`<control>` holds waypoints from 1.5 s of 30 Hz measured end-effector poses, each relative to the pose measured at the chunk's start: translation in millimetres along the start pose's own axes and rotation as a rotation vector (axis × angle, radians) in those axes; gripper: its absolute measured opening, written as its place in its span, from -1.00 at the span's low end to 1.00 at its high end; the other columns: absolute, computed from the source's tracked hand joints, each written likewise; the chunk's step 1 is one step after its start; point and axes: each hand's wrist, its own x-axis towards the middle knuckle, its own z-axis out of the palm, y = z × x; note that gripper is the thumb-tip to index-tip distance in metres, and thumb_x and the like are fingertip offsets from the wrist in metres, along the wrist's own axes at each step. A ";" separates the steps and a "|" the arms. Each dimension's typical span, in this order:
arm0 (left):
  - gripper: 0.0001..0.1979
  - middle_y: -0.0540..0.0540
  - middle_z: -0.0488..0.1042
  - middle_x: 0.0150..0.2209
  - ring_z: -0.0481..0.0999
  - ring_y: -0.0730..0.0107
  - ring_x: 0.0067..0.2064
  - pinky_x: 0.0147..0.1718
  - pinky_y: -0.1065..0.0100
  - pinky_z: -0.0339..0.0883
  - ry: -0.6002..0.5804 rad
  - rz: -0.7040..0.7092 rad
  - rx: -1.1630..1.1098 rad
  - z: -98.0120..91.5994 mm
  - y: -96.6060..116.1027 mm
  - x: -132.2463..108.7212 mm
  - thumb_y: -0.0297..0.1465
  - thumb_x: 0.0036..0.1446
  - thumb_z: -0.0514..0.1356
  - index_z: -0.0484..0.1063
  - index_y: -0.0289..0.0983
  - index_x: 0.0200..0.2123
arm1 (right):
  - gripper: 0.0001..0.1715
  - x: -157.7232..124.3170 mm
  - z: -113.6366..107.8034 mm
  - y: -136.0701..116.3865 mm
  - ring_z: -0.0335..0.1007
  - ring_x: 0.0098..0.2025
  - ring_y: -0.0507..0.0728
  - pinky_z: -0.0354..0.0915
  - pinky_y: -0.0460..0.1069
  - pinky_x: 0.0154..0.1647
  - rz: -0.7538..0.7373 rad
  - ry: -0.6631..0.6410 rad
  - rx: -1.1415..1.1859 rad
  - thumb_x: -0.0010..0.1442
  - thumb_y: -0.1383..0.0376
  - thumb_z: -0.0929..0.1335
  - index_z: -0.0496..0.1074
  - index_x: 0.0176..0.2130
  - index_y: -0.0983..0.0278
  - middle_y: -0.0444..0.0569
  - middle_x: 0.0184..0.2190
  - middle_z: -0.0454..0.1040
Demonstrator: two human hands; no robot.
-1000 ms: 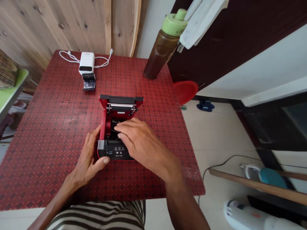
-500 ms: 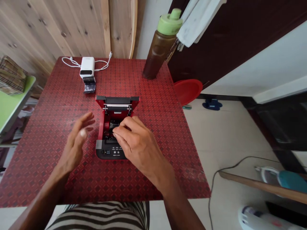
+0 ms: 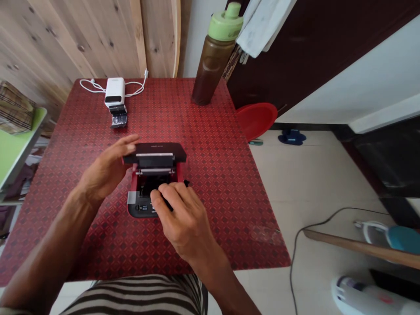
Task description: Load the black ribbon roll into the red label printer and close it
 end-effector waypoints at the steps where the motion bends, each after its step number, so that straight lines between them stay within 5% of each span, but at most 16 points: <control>1: -0.39 -0.23 0.68 0.24 0.59 -0.20 0.38 0.34 -0.13 0.48 -0.034 -0.006 -0.009 -2.9 -4.1 -9.4 -0.10 0.10 0.54 0.61 -0.17 0.19 | -0.72 -2.2 1.0 -0.6 0.68 -0.09 0.22 0.64 0.13 -0.07 0.002 0.018 -0.015 0.52 0.55 0.41 0.64 0.05 0.26 0.08 -0.10 0.77; 8: -0.23 -0.29 0.66 0.35 0.53 -0.33 0.49 0.49 -0.29 0.39 -0.115 -0.043 0.029 -13.9 -25.7 -42.8 -0.02 0.13 0.62 0.61 -0.13 0.34 | -0.77 -5.5 3.6 -3.7 0.70 0.30 0.33 0.59 0.24 0.20 0.106 0.043 -0.042 0.53 0.47 0.45 0.62 0.05 0.17 0.14 0.24 0.75; 29: -0.32 -0.25 0.53 0.50 0.48 -0.27 0.54 0.56 -0.30 0.30 -0.111 0.063 0.150 -17.0 -38.7 -46.0 -0.02 0.24 0.56 0.62 -0.12 0.34 | -0.74 -5.0 7.1 -5.4 0.77 0.23 0.28 0.61 0.21 0.22 0.178 0.028 0.080 0.54 0.47 0.42 0.56 0.16 0.26 0.12 0.14 0.81; 36: -0.30 -0.22 0.55 0.49 0.49 -0.22 0.53 0.54 -0.19 0.34 -0.090 0.032 0.023 -23.3 -53.8 -70.0 0.02 0.36 0.48 0.55 -0.08 0.44 | -0.49 -23.2 1.5 -13.2 0.72 0.27 0.27 0.66 0.22 0.28 0.261 0.197 0.142 0.46 0.58 0.44 0.53 0.30 0.25 0.16 0.15 0.78; 40: -0.35 -0.17 0.54 0.50 0.51 -0.18 0.52 0.45 -0.09 0.44 -0.105 0.017 -0.003 -22.6 -57.2 -86.1 -0.12 0.35 0.51 0.54 -0.05 0.44 | -0.49 -34.9 2.5 -12.1 0.77 0.09 0.24 0.69 0.17 0.14 0.290 0.340 0.095 0.40 0.63 0.45 0.58 0.23 0.26 0.09 0.01 0.78; 45: -0.40 -0.14 0.56 0.48 0.49 -0.14 0.52 0.46 -0.06 0.41 -0.075 0.006 -0.054 -16.5 -56.9 -88.7 -0.16 0.37 0.49 0.57 -0.03 0.42 | -0.55 -42.8 8.5 -12.2 0.76 0.03 0.22 0.67 0.14 0.12 0.271 0.322 0.073 0.41 0.63 0.45 0.58 0.20 0.31 0.10 -0.03 0.78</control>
